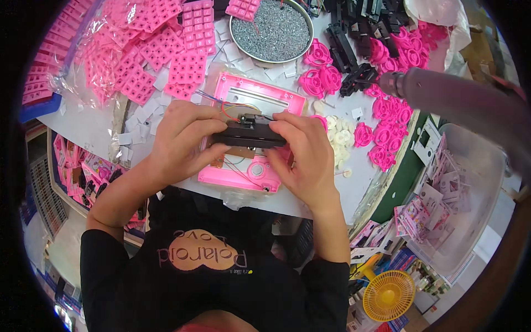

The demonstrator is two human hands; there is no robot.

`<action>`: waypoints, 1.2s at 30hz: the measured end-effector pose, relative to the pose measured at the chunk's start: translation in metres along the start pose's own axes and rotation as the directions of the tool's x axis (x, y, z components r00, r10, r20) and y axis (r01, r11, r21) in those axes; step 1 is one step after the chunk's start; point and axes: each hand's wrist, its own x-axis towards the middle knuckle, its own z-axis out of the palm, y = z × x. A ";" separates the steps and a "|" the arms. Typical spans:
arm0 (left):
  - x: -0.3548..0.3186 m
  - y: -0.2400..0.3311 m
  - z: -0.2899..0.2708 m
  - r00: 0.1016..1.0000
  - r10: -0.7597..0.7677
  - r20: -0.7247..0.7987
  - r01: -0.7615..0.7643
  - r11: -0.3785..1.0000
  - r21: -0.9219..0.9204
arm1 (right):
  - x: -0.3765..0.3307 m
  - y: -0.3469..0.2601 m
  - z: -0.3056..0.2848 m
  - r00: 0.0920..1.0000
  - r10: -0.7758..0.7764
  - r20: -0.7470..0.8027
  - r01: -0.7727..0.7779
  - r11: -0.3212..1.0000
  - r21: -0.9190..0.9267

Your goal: Assembling a pink toy piggy bank using an electric screwdriver to install internal components and exterior parts.

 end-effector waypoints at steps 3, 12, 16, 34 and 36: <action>0.001 0.000 -0.002 1.000 -0.009 0.000 0.009 1.000 0.001 | 0.002 -0.002 -0.001 0.998 0.051 0.023 -0.051 0.998 0.034; 0.002 0.000 -0.001 1.000 -0.023 -0.007 0.023 1.000 -0.002 | 0.004 -0.004 -0.002 0.998 0.033 0.046 -0.035 0.998 0.049; 0.012 -0.004 -0.008 0.972 -0.156 0.173 0.178 0.977 -0.119 | 0.007 0.005 -0.007 0.998 -0.008 0.066 0.008 1.000 -0.011; 0.021 0.017 0.002 0.939 -0.274 0.209 0.227 0.948 0.223 | 0.056 0.005 -0.026 0.984 -0.007 0.176 0.026 0.994 -0.103; 0.021 0.018 0.003 0.944 -0.249 0.214 0.198 0.952 0.234 | 0.039 0.018 -0.001 0.977 -0.207 -0.045 0.186 0.941 -0.284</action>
